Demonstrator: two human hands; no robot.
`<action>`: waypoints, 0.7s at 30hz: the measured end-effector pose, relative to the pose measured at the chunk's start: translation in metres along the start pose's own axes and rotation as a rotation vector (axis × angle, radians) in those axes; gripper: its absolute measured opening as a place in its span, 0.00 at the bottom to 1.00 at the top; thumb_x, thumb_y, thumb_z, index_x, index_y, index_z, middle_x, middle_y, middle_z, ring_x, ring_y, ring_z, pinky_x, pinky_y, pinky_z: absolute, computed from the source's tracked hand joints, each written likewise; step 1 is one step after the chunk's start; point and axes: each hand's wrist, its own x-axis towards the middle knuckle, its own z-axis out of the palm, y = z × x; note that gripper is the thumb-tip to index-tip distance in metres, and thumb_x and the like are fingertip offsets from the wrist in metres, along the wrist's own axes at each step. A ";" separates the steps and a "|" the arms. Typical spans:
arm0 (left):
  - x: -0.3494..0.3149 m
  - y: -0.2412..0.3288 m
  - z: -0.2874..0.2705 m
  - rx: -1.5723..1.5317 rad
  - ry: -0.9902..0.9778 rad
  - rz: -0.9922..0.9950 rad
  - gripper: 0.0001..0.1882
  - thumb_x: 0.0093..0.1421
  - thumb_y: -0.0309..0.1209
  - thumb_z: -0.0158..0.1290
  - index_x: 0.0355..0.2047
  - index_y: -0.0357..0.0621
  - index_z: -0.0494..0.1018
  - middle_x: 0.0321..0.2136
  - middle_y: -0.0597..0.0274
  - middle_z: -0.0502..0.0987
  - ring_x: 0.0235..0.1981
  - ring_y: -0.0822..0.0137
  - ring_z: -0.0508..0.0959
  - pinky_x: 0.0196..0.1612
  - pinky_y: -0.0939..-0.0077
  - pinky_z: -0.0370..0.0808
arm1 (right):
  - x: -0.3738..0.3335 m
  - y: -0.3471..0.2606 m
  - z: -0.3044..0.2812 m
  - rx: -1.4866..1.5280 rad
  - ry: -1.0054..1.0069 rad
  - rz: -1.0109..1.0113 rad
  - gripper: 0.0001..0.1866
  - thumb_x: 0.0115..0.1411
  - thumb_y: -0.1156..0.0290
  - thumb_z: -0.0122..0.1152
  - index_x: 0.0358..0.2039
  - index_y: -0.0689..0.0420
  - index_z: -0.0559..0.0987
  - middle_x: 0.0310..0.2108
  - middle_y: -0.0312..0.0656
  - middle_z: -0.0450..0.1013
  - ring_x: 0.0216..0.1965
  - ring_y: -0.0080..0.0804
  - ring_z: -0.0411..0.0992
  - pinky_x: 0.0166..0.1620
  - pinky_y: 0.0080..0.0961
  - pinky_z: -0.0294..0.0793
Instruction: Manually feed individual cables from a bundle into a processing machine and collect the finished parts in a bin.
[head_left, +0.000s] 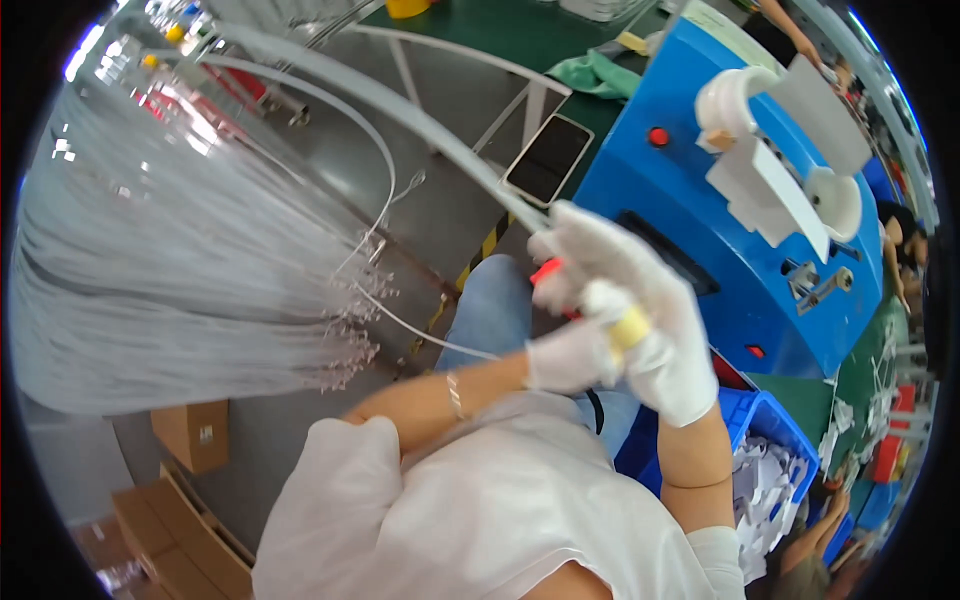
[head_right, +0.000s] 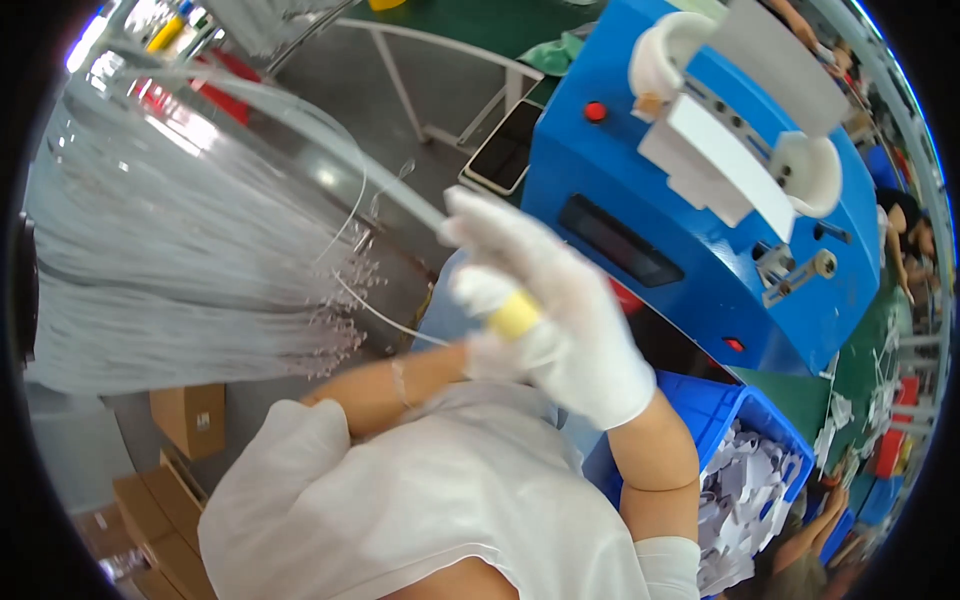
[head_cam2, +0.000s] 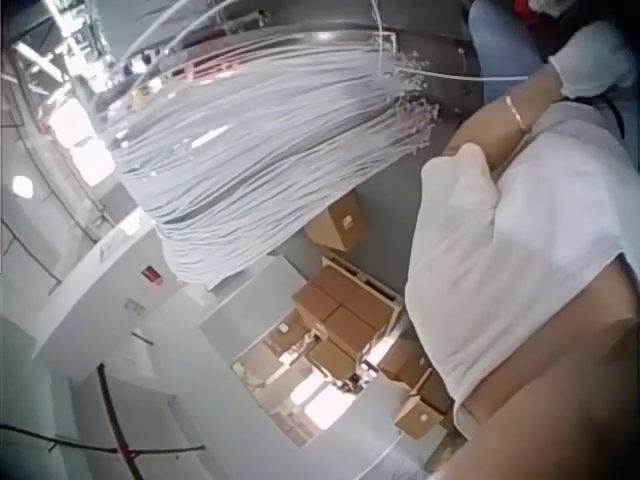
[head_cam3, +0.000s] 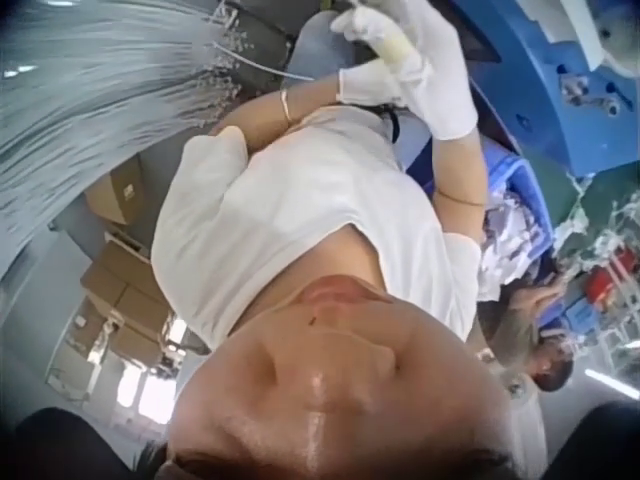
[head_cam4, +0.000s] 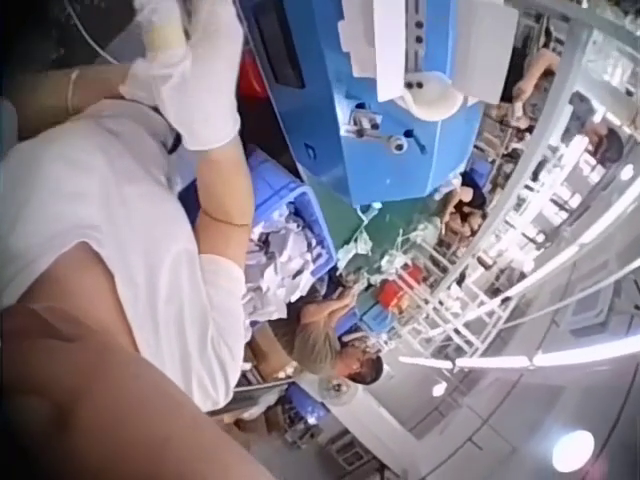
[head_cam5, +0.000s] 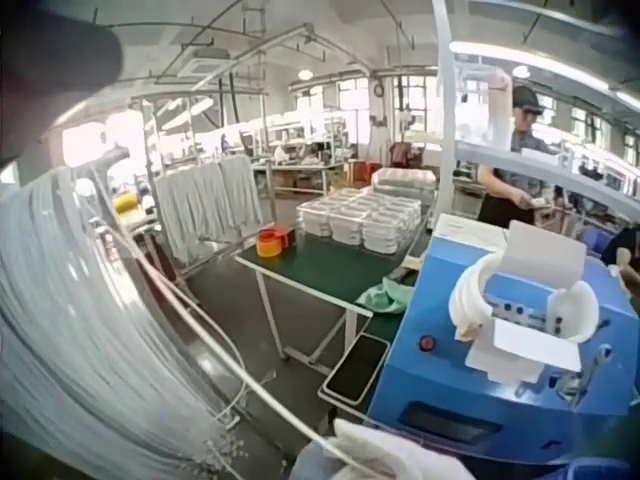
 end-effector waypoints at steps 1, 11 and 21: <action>-0.008 -0.007 0.007 0.000 -0.029 -0.007 0.11 0.57 0.39 0.54 0.34 0.47 0.73 0.23 0.60 0.71 0.25 0.62 0.74 0.35 0.74 0.73 | -0.005 -0.005 0.005 0.153 -0.035 0.086 0.33 0.58 0.56 0.58 0.57 0.66 0.65 0.44 0.46 0.72 0.37 0.26 0.71 0.44 0.22 0.70; 0.024 0.112 -0.013 0.600 -0.445 0.122 0.31 0.39 0.32 0.67 0.46 0.37 0.74 0.22 0.63 0.73 0.22 0.71 0.71 0.27 0.77 0.71 | -0.126 0.018 -0.114 -0.037 0.362 0.230 0.14 0.57 0.66 0.59 0.33 0.66 0.80 0.22 0.39 0.72 0.16 0.20 0.64 0.20 0.15 0.60; 0.000 0.187 -0.087 -0.289 -0.315 0.544 0.11 0.62 0.33 0.42 0.23 0.44 0.66 0.15 0.62 0.68 0.10 0.75 0.63 0.12 0.81 0.62 | -0.261 0.093 -0.226 0.841 0.608 -0.289 0.30 0.68 0.51 0.37 0.53 0.66 0.69 0.11 0.36 0.62 0.09 0.18 0.51 0.16 0.17 0.52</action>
